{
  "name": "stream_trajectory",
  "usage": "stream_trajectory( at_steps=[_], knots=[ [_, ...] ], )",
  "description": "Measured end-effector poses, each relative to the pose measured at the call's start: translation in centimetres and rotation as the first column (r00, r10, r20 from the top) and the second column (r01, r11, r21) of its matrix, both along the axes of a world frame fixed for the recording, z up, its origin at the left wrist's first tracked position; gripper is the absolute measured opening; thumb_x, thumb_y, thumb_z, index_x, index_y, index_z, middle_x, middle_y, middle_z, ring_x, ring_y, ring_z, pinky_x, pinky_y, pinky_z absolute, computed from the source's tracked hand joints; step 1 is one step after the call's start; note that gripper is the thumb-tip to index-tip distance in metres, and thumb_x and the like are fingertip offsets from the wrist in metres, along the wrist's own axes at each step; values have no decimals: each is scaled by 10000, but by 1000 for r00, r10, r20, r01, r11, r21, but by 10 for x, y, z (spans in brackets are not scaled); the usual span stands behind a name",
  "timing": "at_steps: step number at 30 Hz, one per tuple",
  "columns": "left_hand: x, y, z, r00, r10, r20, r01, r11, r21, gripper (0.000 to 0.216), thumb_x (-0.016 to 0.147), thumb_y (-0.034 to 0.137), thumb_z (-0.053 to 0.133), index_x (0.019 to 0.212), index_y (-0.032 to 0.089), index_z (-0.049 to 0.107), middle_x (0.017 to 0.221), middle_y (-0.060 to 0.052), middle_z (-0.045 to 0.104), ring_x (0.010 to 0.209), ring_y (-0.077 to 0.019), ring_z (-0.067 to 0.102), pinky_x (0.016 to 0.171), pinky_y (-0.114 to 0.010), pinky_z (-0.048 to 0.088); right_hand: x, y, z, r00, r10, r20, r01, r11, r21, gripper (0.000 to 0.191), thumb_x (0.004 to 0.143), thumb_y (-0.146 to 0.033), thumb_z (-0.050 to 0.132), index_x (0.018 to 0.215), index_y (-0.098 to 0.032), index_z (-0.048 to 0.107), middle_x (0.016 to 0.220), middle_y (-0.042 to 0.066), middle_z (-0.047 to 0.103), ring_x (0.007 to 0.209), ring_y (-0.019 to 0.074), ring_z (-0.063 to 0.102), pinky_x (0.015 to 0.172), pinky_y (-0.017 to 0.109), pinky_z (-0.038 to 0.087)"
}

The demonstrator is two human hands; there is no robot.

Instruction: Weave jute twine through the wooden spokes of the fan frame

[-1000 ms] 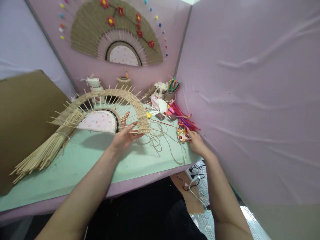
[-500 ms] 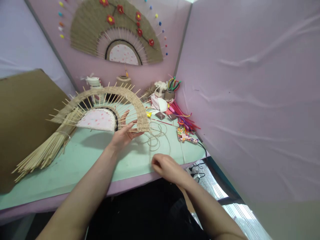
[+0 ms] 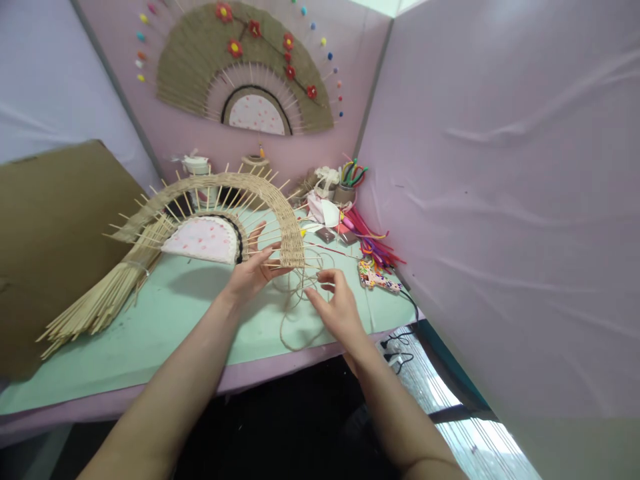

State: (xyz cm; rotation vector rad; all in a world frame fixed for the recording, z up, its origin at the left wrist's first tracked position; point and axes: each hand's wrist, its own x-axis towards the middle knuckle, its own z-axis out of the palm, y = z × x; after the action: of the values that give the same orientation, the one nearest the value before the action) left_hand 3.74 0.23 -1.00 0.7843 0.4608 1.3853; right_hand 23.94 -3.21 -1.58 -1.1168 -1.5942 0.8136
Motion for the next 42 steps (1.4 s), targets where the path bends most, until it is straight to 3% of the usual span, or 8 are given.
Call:
stream_trajectory(
  at_steps=[3,6,8,11,17,22,28,42],
  knots=[
    [0,0,0,1000,4,-2,-4,1000,18,791,818,171,639,1462,402,241,1141,-11,687,891,-218,709,834,-427,567,-28,3,-20,932,108,-346,-163,977,-135,406,704,-370,740,974,-229,471,1110,74,629,1014,191,624,884,358,507],
    [0,1,0,999,28,-22,-27,999,39,769,826,180,637,1457,398,257,1115,-7,693,878,-219,709,824,-427,569,-38,-5,-27,889,117,-443,-244,939,-241,326,790,-395,661,1001,-232,474,886,18,662,701,143,640,687,315,536],
    [0,3,-1,999,45,-30,-44,999,32,761,827,182,637,1456,393,265,1118,-8,693,873,-218,709,825,-428,568,-32,-10,-23,944,99,-314,-170,963,-208,253,852,-403,587,1012,-213,536,777,5,642,609,131,596,597,280,501],
    [0,4,-3,999,35,-23,-35,999,1,785,809,174,652,1457,392,267,1140,-10,687,860,-212,712,821,-421,571,-14,-13,-9,1000,-9,9,8,998,64,205,896,-352,536,997,-197,626,869,48,662,741,159,614,673,291,494],
    [1,4,-6,999,-5,-54,6,1000,19,781,801,174,655,1459,362,277,1136,-30,691,833,-219,716,795,-417,578,7,1,11,955,-226,193,138,912,387,171,914,-307,514,907,-199,646,850,62,628,790,177,582,688,297,491],
    [2,4,-6,994,-20,-104,21,1000,6,667,807,183,650,1410,311,397,1106,-51,708,827,-234,714,770,-414,580,10,15,-1,981,-194,22,189,972,137,213,846,-391,606,825,-182,639,745,25,612,633,139,552,553,254,455],
    [5,1,-2,994,-30,-105,31,1000,4,632,804,180,650,1385,307,437,1071,-47,723,794,-227,715,780,-431,575,-2,21,-18,944,-36,-328,-42,972,-229,251,736,-402,691,747,-167,606,542,-59,482,441,75,413,432,215,343],
    [11,-2,-4,995,-66,-71,67,998,9,715,808,166,646,1437,300,335,1066,-51,725,815,-216,721,829,-441,565,-34,18,-12,773,-48,-633,-298,853,-429,239,631,-263,708,664,-189,482,507,-88,409,423,34,304,380,158,179]
  ],
)
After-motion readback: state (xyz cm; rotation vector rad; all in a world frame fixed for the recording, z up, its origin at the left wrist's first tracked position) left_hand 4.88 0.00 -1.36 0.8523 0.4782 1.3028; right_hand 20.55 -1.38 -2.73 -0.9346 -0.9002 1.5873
